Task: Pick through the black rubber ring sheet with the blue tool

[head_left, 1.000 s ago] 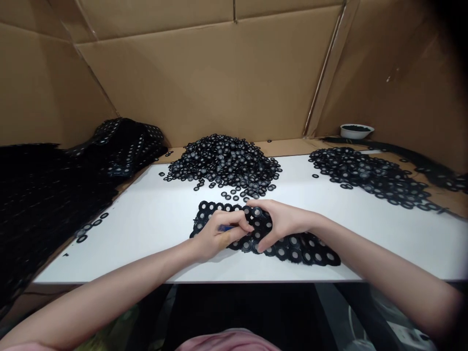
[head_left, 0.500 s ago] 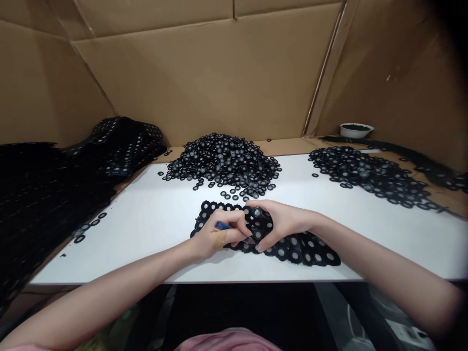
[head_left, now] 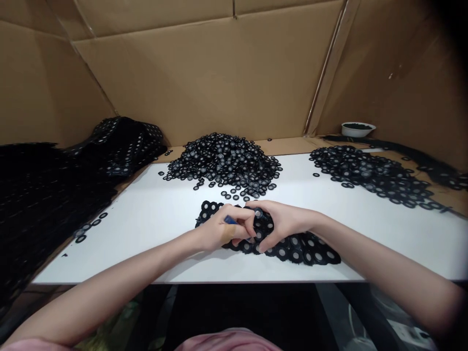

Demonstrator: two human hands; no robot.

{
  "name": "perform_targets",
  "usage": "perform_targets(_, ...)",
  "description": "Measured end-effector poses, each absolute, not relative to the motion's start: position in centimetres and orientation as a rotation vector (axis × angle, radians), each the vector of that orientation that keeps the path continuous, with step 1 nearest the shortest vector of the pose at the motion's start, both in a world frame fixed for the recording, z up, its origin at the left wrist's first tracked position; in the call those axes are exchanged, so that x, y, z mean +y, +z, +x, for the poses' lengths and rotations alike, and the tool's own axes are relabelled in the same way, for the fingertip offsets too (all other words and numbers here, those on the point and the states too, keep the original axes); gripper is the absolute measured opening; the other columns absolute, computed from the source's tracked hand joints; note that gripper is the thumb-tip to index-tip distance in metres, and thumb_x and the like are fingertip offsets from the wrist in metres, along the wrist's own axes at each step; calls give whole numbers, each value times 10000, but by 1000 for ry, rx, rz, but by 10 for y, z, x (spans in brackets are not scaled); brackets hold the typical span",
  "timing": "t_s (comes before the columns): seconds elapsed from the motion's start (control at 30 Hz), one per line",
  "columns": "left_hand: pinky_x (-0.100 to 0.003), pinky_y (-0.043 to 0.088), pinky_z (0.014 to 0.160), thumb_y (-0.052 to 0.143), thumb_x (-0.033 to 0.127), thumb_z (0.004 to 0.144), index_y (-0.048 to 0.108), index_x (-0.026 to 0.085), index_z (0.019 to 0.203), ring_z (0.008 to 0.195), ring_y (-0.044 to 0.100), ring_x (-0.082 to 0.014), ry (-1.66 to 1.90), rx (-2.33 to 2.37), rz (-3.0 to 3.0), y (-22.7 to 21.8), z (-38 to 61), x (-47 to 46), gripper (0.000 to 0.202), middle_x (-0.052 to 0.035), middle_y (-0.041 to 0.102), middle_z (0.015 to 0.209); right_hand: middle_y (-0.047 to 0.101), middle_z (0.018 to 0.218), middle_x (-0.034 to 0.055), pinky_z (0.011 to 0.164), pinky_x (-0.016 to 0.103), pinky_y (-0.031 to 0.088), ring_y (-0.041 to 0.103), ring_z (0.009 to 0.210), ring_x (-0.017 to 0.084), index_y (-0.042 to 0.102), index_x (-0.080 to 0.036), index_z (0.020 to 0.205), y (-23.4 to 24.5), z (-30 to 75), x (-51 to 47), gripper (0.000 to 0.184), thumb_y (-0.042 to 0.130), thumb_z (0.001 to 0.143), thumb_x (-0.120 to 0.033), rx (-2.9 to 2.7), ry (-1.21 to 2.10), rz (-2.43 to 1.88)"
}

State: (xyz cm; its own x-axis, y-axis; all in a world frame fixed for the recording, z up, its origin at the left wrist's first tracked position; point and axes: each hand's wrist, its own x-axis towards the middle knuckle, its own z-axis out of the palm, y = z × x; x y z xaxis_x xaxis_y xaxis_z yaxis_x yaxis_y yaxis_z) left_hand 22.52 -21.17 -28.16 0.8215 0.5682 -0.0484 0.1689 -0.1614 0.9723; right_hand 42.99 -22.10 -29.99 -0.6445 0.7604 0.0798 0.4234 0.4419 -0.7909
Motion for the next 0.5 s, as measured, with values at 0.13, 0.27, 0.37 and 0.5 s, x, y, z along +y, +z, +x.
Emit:
perform_targets(0.13, -188, 296, 428, 547, 118, 652, 598, 107, 619, 428, 411, -78, 294, 567, 1725, -273, 232, -207, 61, 23, 466, 472, 608, 1062, 19, 883, 311, 446, 574, 989, 231, 567, -180, 1075, -295, 428, -222, 594, 829, 549, -267, -2253, 1178, -901)
perform_targets(0.27, -187, 279, 410, 542, 110, 638, 598, 114, 609, 406, 396, -81, 249, 554, 1714, -270, 235, -204, 63, 34, 436, 427, 616, 1081, 8, 903, 297, 436, 576, 1011, 215, 587, -188, 1054, -297, 428, -221, 550, 824, 561, -244, -2227, 1219, -796)
perform_targets(0.37, -187, 269, 403, 545, 115, 641, 601, 114, 617, 397, 389, -79, 238, 549, 1723, -271, 235, -203, 61, 33, 441, 422, 617, 1069, 8, 894, 298, 443, 579, 1005, 218, 592, -187, 1016, -299, 429, -220, 523, 827, 554, -257, -2230, 1222, -794)
perform_targets(0.5, -188, 264, 401, 547, 124, 654, 597, 115, 627, 404, 399, -84, 233, 555, 1720, -272, 233, -204, 58, 30, 441, 427, 618, 1063, 8, 883, 300, 451, 582, 986, 218, 583, -186, 1020, -297, 429, -220, 518, 819, 566, -267, -2239, 1233, -813)
